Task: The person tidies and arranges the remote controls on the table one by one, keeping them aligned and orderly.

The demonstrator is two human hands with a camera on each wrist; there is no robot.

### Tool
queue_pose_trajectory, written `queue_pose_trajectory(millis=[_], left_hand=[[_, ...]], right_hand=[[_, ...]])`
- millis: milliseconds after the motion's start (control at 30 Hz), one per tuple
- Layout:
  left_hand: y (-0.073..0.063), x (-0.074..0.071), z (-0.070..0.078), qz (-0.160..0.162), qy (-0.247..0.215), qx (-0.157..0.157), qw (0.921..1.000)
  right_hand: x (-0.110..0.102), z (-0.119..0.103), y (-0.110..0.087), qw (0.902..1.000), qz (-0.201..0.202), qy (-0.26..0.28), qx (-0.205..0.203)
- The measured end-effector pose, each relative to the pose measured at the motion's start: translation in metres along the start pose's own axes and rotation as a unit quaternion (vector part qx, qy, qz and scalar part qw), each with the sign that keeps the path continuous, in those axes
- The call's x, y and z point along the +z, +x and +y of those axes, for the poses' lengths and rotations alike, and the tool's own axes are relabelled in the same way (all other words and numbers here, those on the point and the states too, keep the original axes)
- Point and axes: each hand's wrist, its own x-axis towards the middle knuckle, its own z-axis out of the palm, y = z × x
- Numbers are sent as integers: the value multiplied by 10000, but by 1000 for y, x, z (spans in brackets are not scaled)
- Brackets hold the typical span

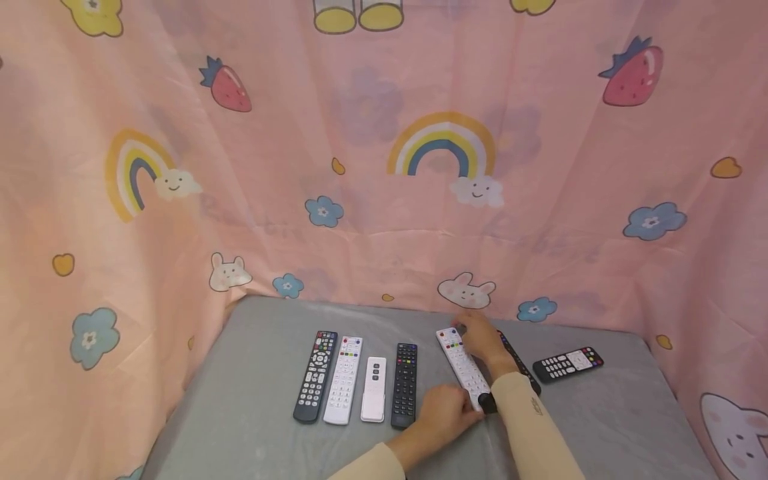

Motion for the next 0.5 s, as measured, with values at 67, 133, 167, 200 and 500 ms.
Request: queue_pose_trajectory(millis=[67,133,167,200,500], left_hand=[[-2,-1,0,-12,-49,-8,10000],[-3,-2,-1,-32,-152,5,9999],[-4,-3,-2,-35,-221,20,9997],[-5,-3,-3,-54,-296,33,9995],[-13,-15,-11,-265,-579,116,9979]], right_hand=[[0,-2,-2,10000,59,-25,-71],[0,-2,-3,9997,132,-45,-184],[0,-3,-3,9996,158,-60,-233],[0,-3,-3,9995,168,-71,-268],[-4,-4,-4,9995,-26,-74,-312]])
